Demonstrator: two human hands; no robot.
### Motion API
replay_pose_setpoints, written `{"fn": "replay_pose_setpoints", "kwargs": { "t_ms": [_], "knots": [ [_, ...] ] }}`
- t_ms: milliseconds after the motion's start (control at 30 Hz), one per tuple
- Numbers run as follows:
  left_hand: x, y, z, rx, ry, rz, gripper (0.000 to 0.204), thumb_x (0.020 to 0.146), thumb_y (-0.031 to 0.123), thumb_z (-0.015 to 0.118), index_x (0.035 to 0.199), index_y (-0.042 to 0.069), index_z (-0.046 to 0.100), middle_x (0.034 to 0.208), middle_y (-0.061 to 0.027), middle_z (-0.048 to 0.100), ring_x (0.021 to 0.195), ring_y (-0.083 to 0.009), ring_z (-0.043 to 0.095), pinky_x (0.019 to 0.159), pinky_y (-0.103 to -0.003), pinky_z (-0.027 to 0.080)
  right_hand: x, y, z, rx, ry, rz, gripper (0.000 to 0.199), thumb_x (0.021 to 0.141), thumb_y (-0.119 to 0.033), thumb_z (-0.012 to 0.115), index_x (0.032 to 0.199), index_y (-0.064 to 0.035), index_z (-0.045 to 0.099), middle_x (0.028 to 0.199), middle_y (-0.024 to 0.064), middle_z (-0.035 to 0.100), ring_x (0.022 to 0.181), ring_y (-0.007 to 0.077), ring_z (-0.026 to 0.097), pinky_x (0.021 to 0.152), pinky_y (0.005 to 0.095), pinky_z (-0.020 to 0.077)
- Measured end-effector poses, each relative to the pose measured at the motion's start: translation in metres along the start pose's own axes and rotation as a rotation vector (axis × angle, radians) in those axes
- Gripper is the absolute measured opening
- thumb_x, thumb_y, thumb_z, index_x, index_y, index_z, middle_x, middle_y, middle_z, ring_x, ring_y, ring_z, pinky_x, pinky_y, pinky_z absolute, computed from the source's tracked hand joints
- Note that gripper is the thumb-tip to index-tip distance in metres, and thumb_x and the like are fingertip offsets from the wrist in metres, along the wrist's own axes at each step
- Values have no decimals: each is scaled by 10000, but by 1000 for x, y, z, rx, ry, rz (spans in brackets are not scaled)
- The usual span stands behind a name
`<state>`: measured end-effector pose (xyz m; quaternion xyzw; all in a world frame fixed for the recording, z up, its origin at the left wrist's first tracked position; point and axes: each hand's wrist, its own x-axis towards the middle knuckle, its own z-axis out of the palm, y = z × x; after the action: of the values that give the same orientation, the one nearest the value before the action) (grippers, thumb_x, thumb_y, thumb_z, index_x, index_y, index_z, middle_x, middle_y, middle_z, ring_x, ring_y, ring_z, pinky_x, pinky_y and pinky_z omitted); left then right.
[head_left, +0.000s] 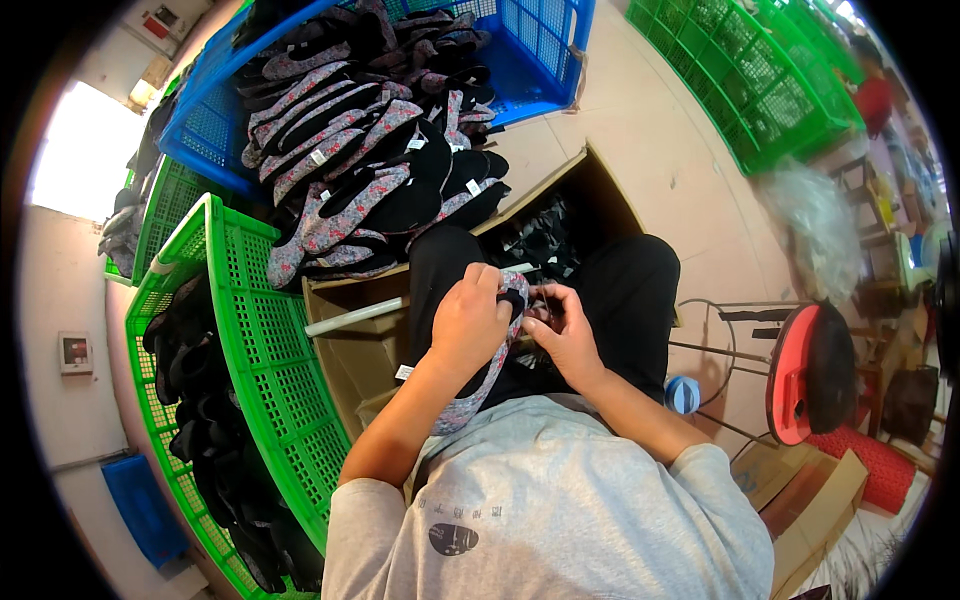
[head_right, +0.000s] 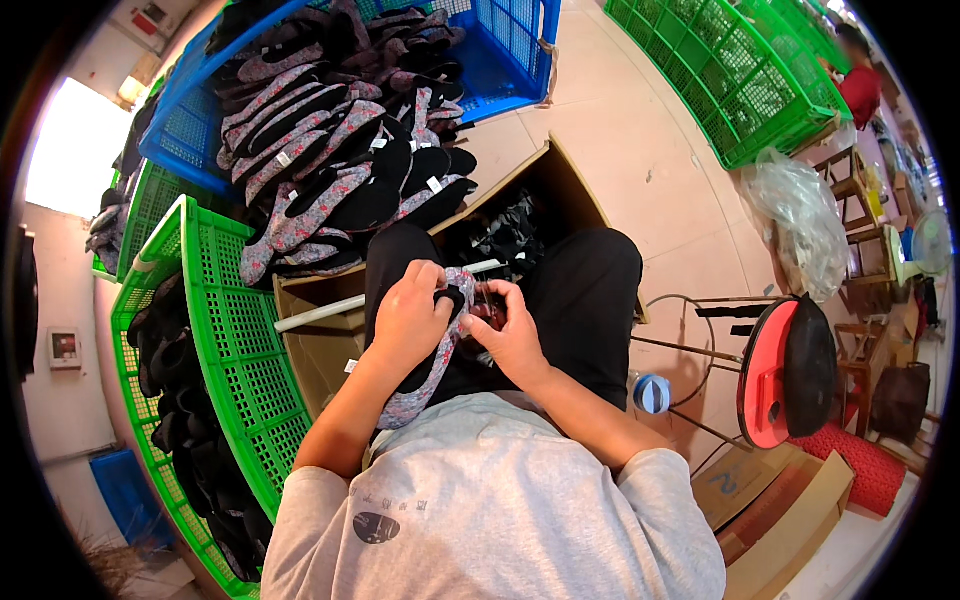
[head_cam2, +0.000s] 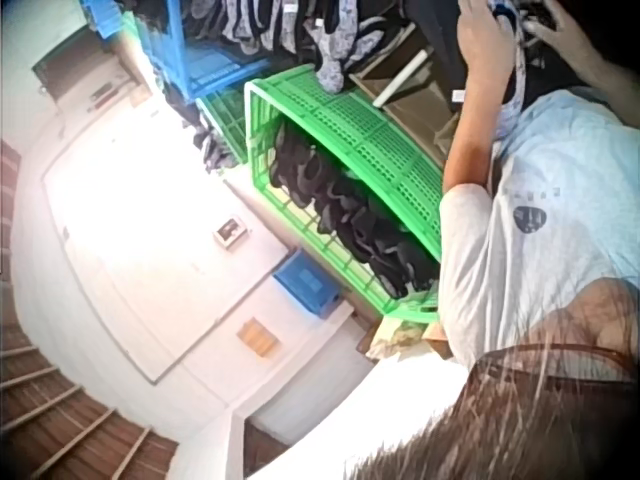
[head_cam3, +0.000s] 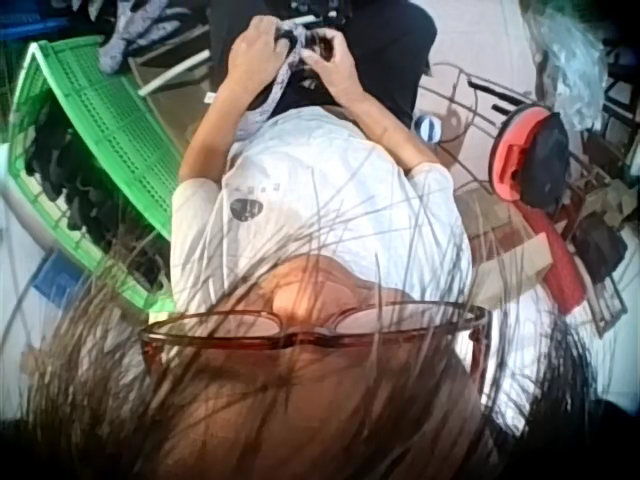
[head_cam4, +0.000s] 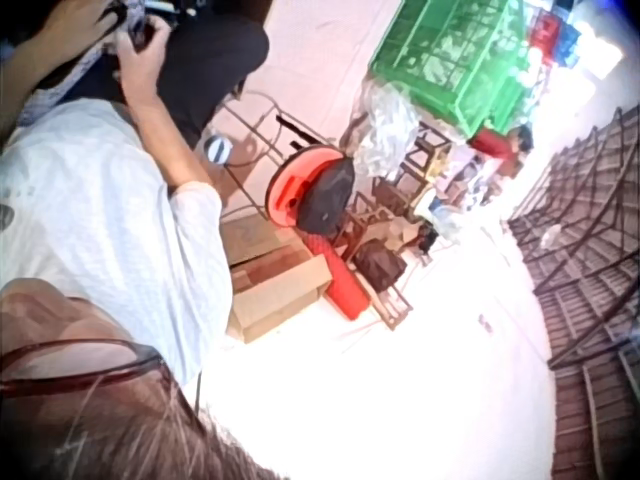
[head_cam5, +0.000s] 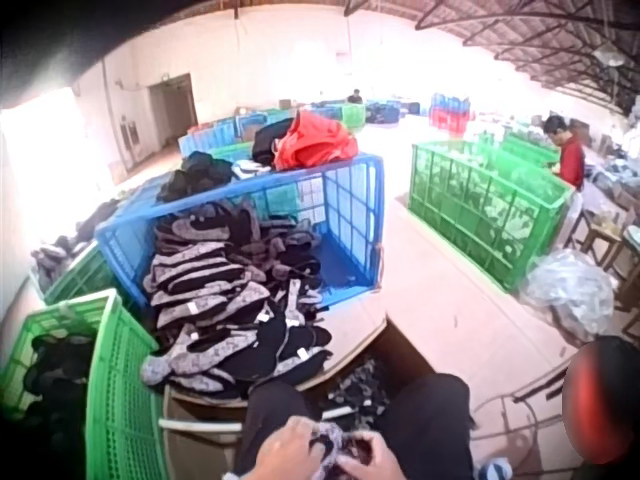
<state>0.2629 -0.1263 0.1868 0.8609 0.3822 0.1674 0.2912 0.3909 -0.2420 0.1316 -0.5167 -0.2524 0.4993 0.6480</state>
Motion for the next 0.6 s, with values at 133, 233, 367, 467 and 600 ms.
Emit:
{"fn": "replay_pose_setpoints", "kwargs": {
  "t_ms": [133, 233, 367, 467, 600],
  "knots": [
    [10, 23, -15, 50, 140, 43, 238, 739, 66, 669, 942, 9, 558, 1040, -169, 575, 877, -387, 617, 761, -448, 502, 21, -19, 10, -363, 66, -201, 684, 771, -168, 801, 1334, -52, 431, 1172, 102, 578, 985, 167, 590, 895, 312, 493],
    [13, 33, -17, 27, 260, 79, 181, 743, 73, 671, 879, 4, 574, 1068, -160, 587, 878, -377, 623, 769, -434, 507, 33, -39, 20, -442, 108, -210, 711, 763, -183, 788, 1360, -52, 424, 1192, 127, 595, 1005, 195, 605, 902, 329, 494],
    [10, 56, -19, 41, 361, 110, 180, 721, 57, 712, 837, 8, 585, 1099, -150, 603, 866, -357, 632, 749, -418, 518, 47, -51, 17, -589, 153, -264, 698, 740, -122, 717, 1372, -62, 427, 1199, 182, 614, 1058, 325, 620, 918, 384, 488],
    [1, 59, -16, -6, 387, 133, 221, 690, 27, 741, 849, 16, 588, 1141, -156, 620, 867, -350, 644, 726, -406, 525, 46, -60, 20, -626, 206, -322, 674, 736, -112, 710, 1355, -70, 447, 1177, 180, 623, 1054, 328, 620, 914, 387, 481],
    [-2, 55, -11, 82, 429, 161, 307, 658, 8, 753, 921, 24, 595, 1179, -165, 630, 898, -342, 652, 739, -403, 527, 46, -60, 22, -567, 236, -318, 604, 736, -157, 756, 1281, -66, 512, 1130, 147, 640, 961, 279, 638, 858, 370, 498]
  ]
}}
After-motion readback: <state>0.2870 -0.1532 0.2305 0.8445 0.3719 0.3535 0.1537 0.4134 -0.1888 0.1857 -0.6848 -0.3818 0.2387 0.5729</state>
